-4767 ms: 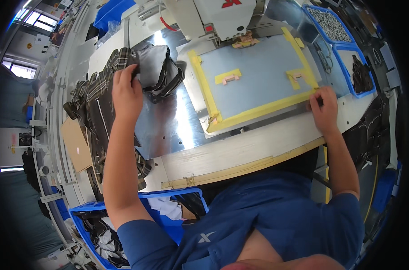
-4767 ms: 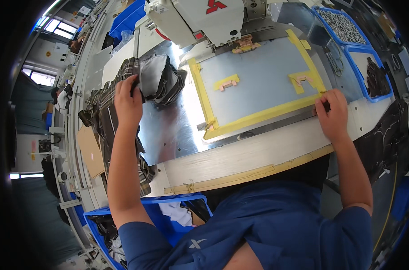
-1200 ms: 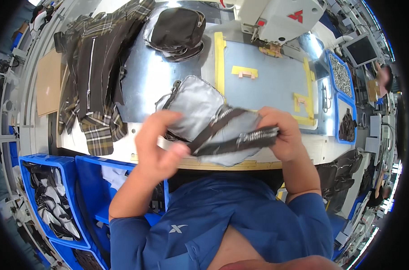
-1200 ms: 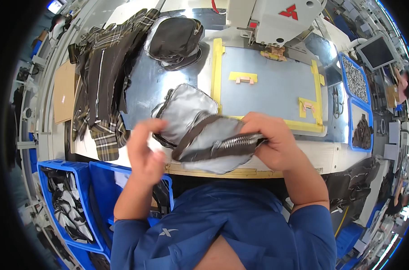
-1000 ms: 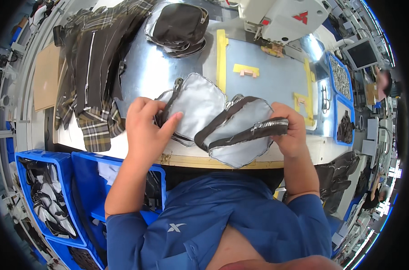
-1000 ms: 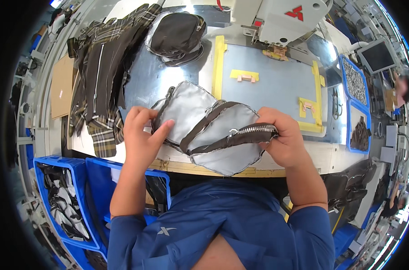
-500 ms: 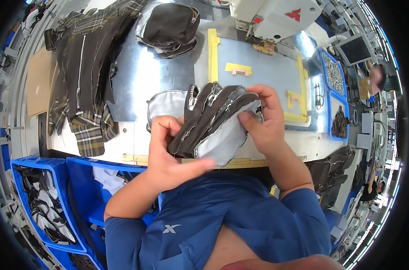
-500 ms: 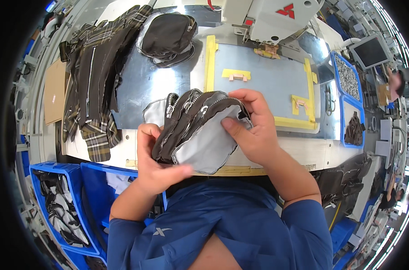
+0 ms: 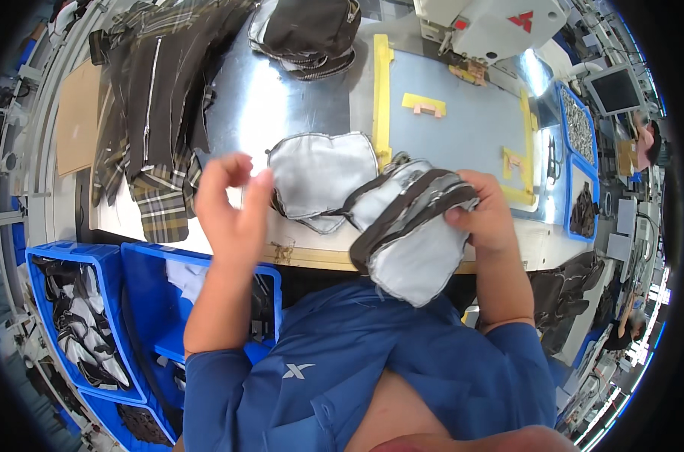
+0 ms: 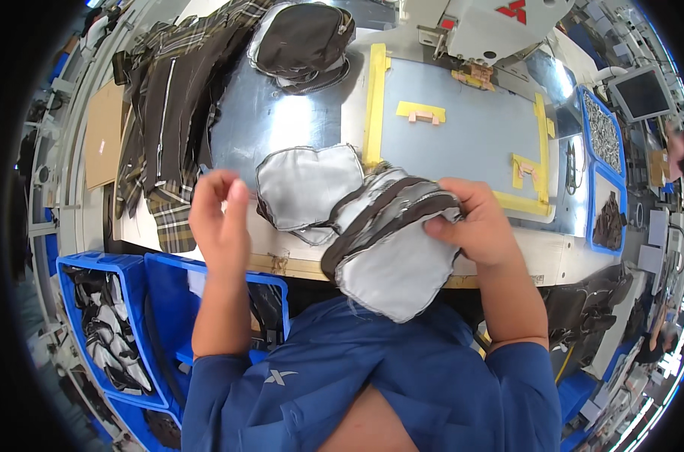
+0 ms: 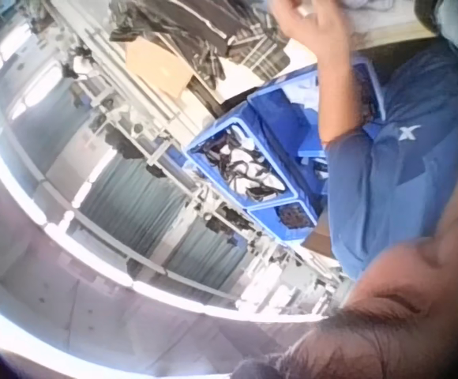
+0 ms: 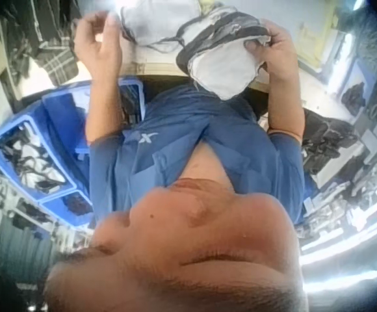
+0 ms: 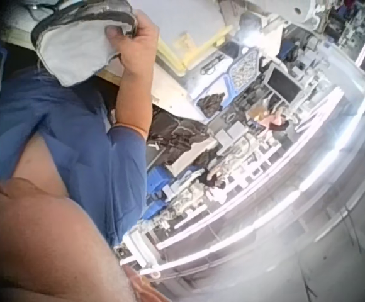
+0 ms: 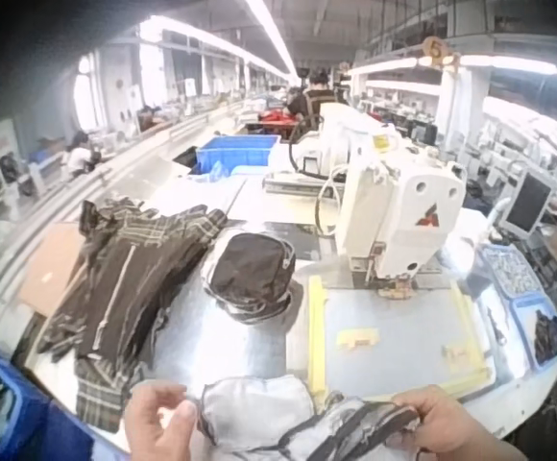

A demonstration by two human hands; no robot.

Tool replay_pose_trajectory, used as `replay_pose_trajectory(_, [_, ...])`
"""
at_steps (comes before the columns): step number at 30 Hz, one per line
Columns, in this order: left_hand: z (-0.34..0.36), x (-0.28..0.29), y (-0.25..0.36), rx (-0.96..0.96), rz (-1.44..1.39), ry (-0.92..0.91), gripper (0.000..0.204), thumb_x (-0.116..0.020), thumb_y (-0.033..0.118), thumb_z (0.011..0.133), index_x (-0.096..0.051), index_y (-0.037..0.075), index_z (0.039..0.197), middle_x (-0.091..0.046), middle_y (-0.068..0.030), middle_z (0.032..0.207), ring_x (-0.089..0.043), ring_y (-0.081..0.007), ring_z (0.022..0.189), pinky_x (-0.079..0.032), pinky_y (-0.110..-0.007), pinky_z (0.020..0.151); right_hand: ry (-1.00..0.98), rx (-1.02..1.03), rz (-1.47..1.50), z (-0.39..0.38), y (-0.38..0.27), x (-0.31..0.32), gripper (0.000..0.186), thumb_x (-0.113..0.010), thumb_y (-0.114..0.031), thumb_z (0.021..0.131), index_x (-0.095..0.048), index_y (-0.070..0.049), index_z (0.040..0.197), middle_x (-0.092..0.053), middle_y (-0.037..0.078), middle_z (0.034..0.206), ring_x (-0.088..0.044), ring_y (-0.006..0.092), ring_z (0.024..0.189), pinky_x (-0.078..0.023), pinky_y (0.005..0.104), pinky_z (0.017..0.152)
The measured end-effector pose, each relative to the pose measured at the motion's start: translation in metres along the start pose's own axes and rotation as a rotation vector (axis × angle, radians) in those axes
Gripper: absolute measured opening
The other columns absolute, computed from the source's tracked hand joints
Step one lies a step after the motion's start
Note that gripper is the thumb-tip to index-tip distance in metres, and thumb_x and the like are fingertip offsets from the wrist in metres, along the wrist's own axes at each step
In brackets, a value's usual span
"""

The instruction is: The person sews zippers onto small fabric pouches using an industrial sewing machine. They align the zipper with the pouch edge, feed it through the machine, and then trim excess thread. The person handles multiple pouches, including plaid and solid black ones, and places finished items into a blue bin.

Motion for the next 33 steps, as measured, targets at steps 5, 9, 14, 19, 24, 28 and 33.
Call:
replay_pose_trajectory(5, [0.01, -0.02, -0.002, -0.119, 0.285, -0.177, 0.022, -0.076, 0.014, 0.095, -0.066, -0.001, 0.107, -0.066, -0.0058, 0.097, -0.059, -0.014, 0.087, -0.049, -0.029, 0.082, -0.096, 0.114, -0.02, -0.012, -0.004, 0.018, 0.027, -0.076, 0.007, 0.079, -0.074, 0.005, 0.107, -0.076, 0.007, 0.102, -0.069, 0.0131, 0.093, -0.054, 0.0302, 0.084])
replay_pose_trajectory(9, [0.0, -0.032, 0.005, -0.003, -0.076, -0.163, 0.016, -0.077, 0.009, 0.093, -0.067, 0.0, 0.102, -0.066, -0.007, 0.097, -0.057, -0.013, 0.083, -0.047, -0.026, 0.078, -0.084, 0.229, 0.137, -0.021, -0.009, 0.008, 0.026, -0.076, -0.001, 0.086, -0.072, 0.008, 0.11, -0.076, 0.015, 0.106, -0.07, 0.0176, 0.093, -0.055, 0.0331, 0.083])
replay_pose_trajectory(14, [-0.027, -0.044, 0.037, 0.015, -0.504, -0.271, 0.017, -0.06, 0.011, 0.106, -0.051, 0.001, 0.118, -0.059, -0.002, 0.099, -0.048, -0.0059, 0.086, -0.043, -0.024, 0.081, -0.056, 0.227, 0.359, -0.016, 0.009, 0.007, 0.041, -0.077, -0.002, 0.089, -0.063, 0.006, 0.127, -0.072, 0.013, 0.118, -0.068, 0.0186, 0.103, -0.055, 0.0354, 0.091])
replay_pose_trajectory(19, [-0.048, -0.063, 0.029, 0.238, -0.867, -0.289, 0.047, -0.067, 0.018, 0.104, -0.041, 0.003, 0.141, -0.058, -0.0125, 0.133, -0.055, -0.0208, 0.123, -0.041, -0.039, 0.109, 0.064, 0.226, 0.433, 0.007, 0.022, -0.012, 0.046, -0.071, 0.002, 0.096, -0.056, 0.0, 0.14, -0.067, 0.007, 0.129, -0.062, 0.0177, 0.122, -0.049, 0.0368, 0.108])
replay_pose_trajectory(24, [-0.058, -0.073, 0.038, 0.256, -1.003, -0.401, 0.04, -0.072, 0.014, 0.1, -0.044, 0.004, 0.127, -0.062, -0.0082, 0.117, -0.056, -0.0114, 0.105, -0.045, -0.031, 0.097, 0.068, 0.141, 0.542, 0.008, 0.017, -0.024, 0.054, -0.075, 0.0, 0.094, -0.054, 0.0, 0.143, -0.065, 0.009, 0.136, -0.06, 0.019, 0.127, -0.047, 0.038, 0.111])
replay_pose_trajectory(28, [-0.064, -0.079, 0.04, 0.298, -1.067, -0.517, 0.041, -0.075, 0.014, 0.098, -0.045, 0.003, 0.125, -0.062, -0.0092, 0.118, -0.057, -0.0133, 0.108, -0.047, -0.035, 0.097, 0.001, 0.127, 0.481, 0.004, 0.018, -0.018, 0.062, -0.082, -0.001, 0.087, -0.055, 0.0, 0.143, -0.067, 0.01, 0.134, -0.063, 0.0193, 0.125, -0.049, 0.0376, 0.108])
replay_pose_trajectory(33, [-0.042, -0.065, 0.045, -0.135, -0.707, -0.451, 0.052, -0.074, 0.03, 0.1, -0.049, -0.003, 0.131, -0.065, -0.0144, 0.123, -0.061, -0.0216, 0.113, -0.047, -0.037, 0.101, 0.079, 0.176, 0.49, -0.01, 0.02, 0.026, 0.06, -0.083, -0.012, 0.086, -0.056, 0.001, 0.138, -0.07, 0.012, 0.126, -0.068, 0.0229, 0.119, -0.055, 0.0405, 0.103])
Point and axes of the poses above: each hand's wrist, its own z-axis towards the middle knuckle, its own x-axis out of the back of the hand, y = z × x, the point moved 7 cm from there along z, towards the middle knuckle
